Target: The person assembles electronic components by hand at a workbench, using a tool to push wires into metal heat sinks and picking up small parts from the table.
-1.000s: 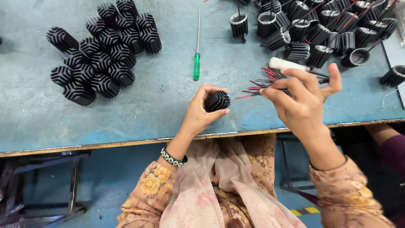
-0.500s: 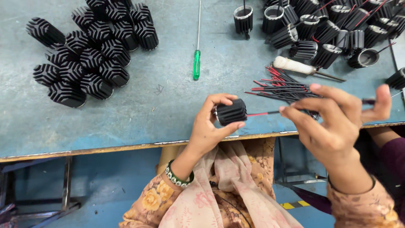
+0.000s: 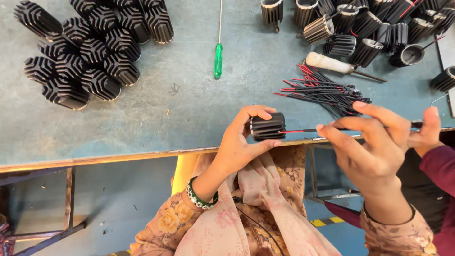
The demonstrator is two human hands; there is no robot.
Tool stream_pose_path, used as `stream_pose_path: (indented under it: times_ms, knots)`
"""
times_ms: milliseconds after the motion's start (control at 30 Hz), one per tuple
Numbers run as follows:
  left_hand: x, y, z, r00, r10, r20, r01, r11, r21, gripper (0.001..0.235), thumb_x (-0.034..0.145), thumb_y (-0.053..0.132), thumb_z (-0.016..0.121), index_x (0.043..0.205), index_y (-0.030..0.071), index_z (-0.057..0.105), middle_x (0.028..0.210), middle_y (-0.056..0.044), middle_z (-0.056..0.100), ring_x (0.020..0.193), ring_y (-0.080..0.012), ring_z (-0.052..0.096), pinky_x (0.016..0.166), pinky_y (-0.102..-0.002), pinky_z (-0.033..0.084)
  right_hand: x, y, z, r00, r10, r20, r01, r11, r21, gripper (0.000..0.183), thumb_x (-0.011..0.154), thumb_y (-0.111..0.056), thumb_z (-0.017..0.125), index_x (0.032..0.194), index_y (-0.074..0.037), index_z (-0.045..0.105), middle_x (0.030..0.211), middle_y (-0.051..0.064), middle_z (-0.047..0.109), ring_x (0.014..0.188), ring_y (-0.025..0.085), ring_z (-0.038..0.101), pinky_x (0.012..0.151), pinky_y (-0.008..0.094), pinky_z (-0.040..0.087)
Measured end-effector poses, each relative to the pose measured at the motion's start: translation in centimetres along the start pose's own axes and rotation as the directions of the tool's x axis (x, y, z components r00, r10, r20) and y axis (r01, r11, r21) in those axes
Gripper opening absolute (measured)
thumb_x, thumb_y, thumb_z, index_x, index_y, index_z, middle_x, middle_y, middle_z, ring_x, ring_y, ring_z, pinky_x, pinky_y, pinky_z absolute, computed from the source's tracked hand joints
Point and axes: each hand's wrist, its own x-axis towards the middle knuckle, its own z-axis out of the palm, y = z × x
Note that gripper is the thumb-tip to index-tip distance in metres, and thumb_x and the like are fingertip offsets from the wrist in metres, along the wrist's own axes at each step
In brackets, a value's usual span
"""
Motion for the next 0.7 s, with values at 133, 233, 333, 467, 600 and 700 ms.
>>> stream_pose_path:
  times_ms: [133, 233, 333, 467, 600, 700]
  knots:
    - [0.2, -0.2, 0.1, 1.000, 0.013, 0.001, -0.013, 0.999, 0.048, 0.052, 0.084, -0.002, 0.085, 0.124, 0.009, 0.053, 0.141, -0.010, 0.057, 0.126, -0.0163, 0.058, 0.110, -0.032, 0.049, 0.2, 0.2, 0.1, 0.999, -0.007, 0.041, 0.007, 1.000, -0.012, 0.018, 0.080, -0.001, 0.087, 0.090, -0.014, 0.079, 0.091, 0.001, 0.068, 0.112, 0.028, 0.059, 0.094, 0.037, 0.046]
    - [0.4, 0.3, 0.4, 1.000, -0.017, -0.006, 0.017, 0.998, 0.067, 0.052, 0.083, 0.000, 0.085, 0.124, 0.009, 0.054, 0.140, -0.010, 0.058, 0.124, -0.0160, 0.059, 0.108, -0.032, 0.050, 1.2, 0.3, 0.0, 0.998, -0.047, 0.040, 0.048, 0.999, -0.023, 0.017, 0.077, -0.003, 0.087, 0.087, -0.014, 0.078, 0.089, 0.002, 0.068, 0.109, 0.028, 0.060, 0.092, 0.037, 0.046]
    - [0.5, 0.3, 0.6, 0.999, -0.033, -0.018, 0.034, 0.995, 0.090, 0.052, 0.082, 0.001, 0.085, 0.123, 0.009, 0.054, 0.139, -0.010, 0.059, 0.123, -0.0160, 0.060, 0.107, -0.032, 0.050, 1.7, 0.1, 0.3, 0.996, -0.078, 0.034, 0.080, 0.994, -0.073, 0.017, 0.075, -0.005, 0.087, 0.082, -0.017, 0.078, 0.084, 0.000, 0.066, 0.104, 0.025, 0.061, 0.093, 0.043, 0.040]
    - [0.7, 0.2, 0.6, 0.999, -0.019, -0.040, 0.025, 0.987, 0.156, 0.052, 0.082, 0.003, 0.086, 0.123, 0.009, 0.055, 0.137, -0.009, 0.061, 0.122, -0.0160, 0.061, 0.106, -0.032, 0.050, 0.9, 0.5, 0.7, 0.996, -0.029, 0.089, 0.036, 0.996, -0.076, 0.010, 0.081, -0.013, 0.088, 0.083, -0.018, 0.079, 0.086, -0.001, 0.068, 0.107, 0.025, 0.063, 0.107, 0.040, 0.031]
    - [0.6, 0.4, 0.5, 0.999, -0.032, -0.042, 0.037, 0.990, 0.133, 0.050, 0.083, 0.004, 0.085, 0.122, 0.009, 0.055, 0.138, -0.008, 0.060, 0.122, -0.0162, 0.061, 0.106, -0.032, 0.051, -0.3, 0.4, 0.8, 0.990, -0.014, 0.138, 0.028, 0.995, -0.100, 0.008, 0.086, -0.021, 0.089, 0.086, -0.019, 0.080, 0.087, -0.005, 0.068, 0.109, 0.023, 0.064, 0.120, 0.050, 0.014]
    - [0.5, 0.4, 0.5, 0.998, 0.024, -0.056, -0.010, 0.970, 0.241, 0.051, 0.081, 0.004, 0.086, 0.122, 0.009, 0.056, 0.136, -0.009, 0.062, 0.123, -0.0172, 0.061, 0.107, -0.033, 0.049, -0.2, -0.2, 0.9, 0.991, 0.001, 0.137, 0.017, 0.992, -0.128, 0.008, 0.086, -0.023, 0.089, 0.087, -0.023, 0.080, 0.086, -0.005, 0.066, 0.107, 0.020, 0.064, 0.118, 0.052, 0.012]
